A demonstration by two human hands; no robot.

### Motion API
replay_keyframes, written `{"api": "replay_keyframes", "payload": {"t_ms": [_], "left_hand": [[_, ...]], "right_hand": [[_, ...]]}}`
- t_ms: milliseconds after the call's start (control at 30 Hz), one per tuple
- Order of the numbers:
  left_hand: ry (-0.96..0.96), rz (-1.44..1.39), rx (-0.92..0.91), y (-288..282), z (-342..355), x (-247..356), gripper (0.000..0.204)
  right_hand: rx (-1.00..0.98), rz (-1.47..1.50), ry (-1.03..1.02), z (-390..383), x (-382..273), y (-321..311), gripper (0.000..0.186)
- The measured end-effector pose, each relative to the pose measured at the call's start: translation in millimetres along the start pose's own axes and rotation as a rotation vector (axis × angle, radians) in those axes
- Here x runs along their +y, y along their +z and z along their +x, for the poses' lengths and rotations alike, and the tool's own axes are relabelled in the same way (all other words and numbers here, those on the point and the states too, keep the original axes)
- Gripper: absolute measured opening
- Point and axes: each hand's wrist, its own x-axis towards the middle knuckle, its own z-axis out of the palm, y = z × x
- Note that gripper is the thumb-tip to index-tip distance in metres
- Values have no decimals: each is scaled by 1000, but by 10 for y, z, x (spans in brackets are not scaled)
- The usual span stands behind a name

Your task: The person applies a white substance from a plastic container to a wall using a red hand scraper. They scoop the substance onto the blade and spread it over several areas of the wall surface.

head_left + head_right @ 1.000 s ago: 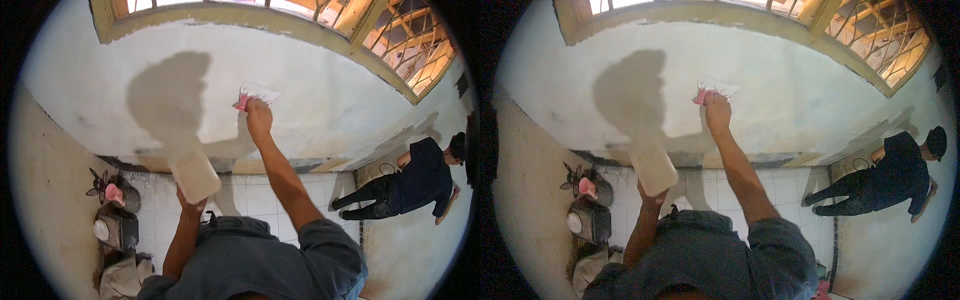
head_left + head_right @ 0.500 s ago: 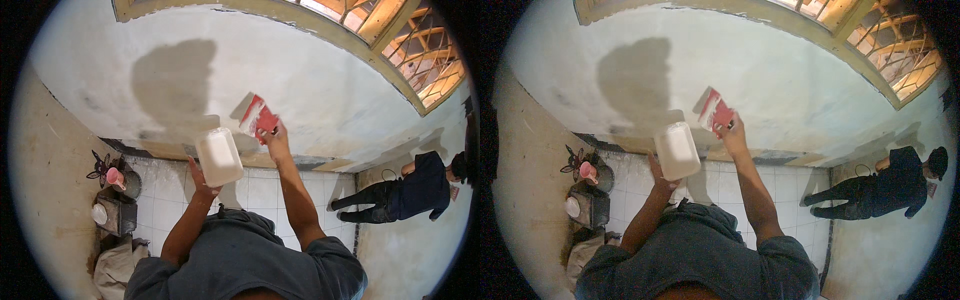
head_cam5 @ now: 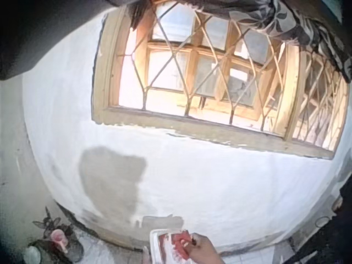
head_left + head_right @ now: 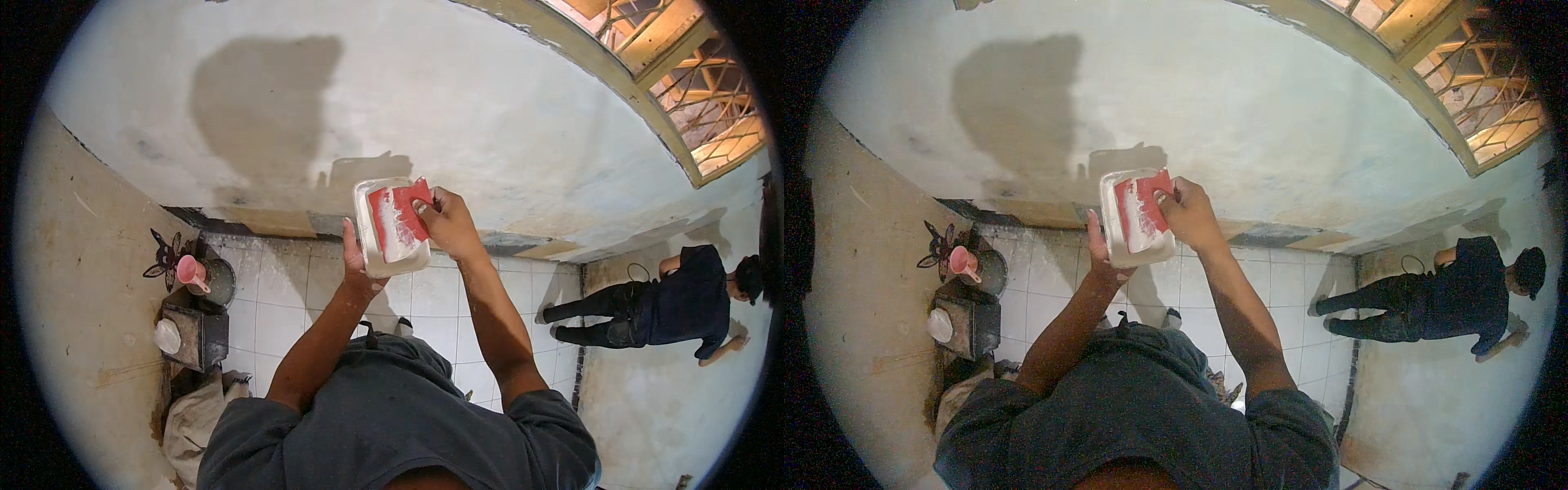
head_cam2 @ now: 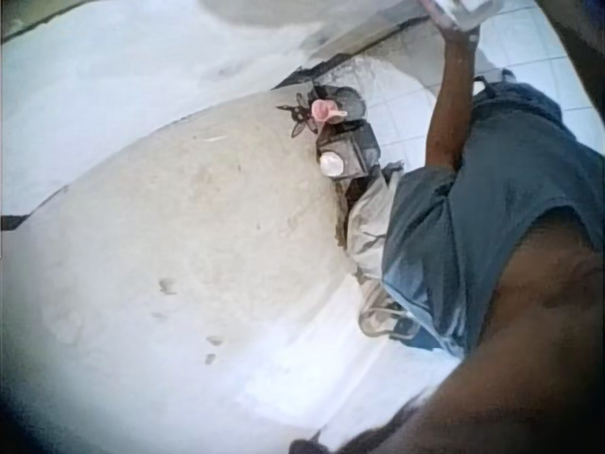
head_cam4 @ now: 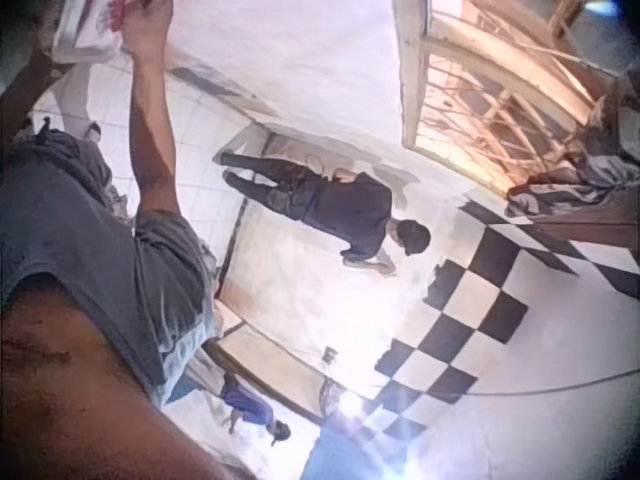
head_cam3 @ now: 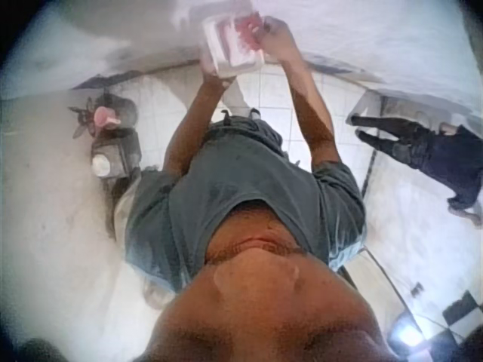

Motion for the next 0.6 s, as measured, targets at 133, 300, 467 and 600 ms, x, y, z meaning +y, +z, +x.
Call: {"api": "replay_keyframes", "payload": {"t_ms": [133,300,467,600], "left_hand": [[-39,-36,-64,34,-35,1,79],[15,149,13,7,17,-87,71],[12,158,-1,-59,53,-47,68],[19,112,-16,-63,9,41,67]], "right_hand": [[49,-341,-10,-9,87,77,20],[91,-430,-88,-27,227,175,18],[-17,102,-28,9,403,175,16],[16,394,158,-120,237,116,16]]}}
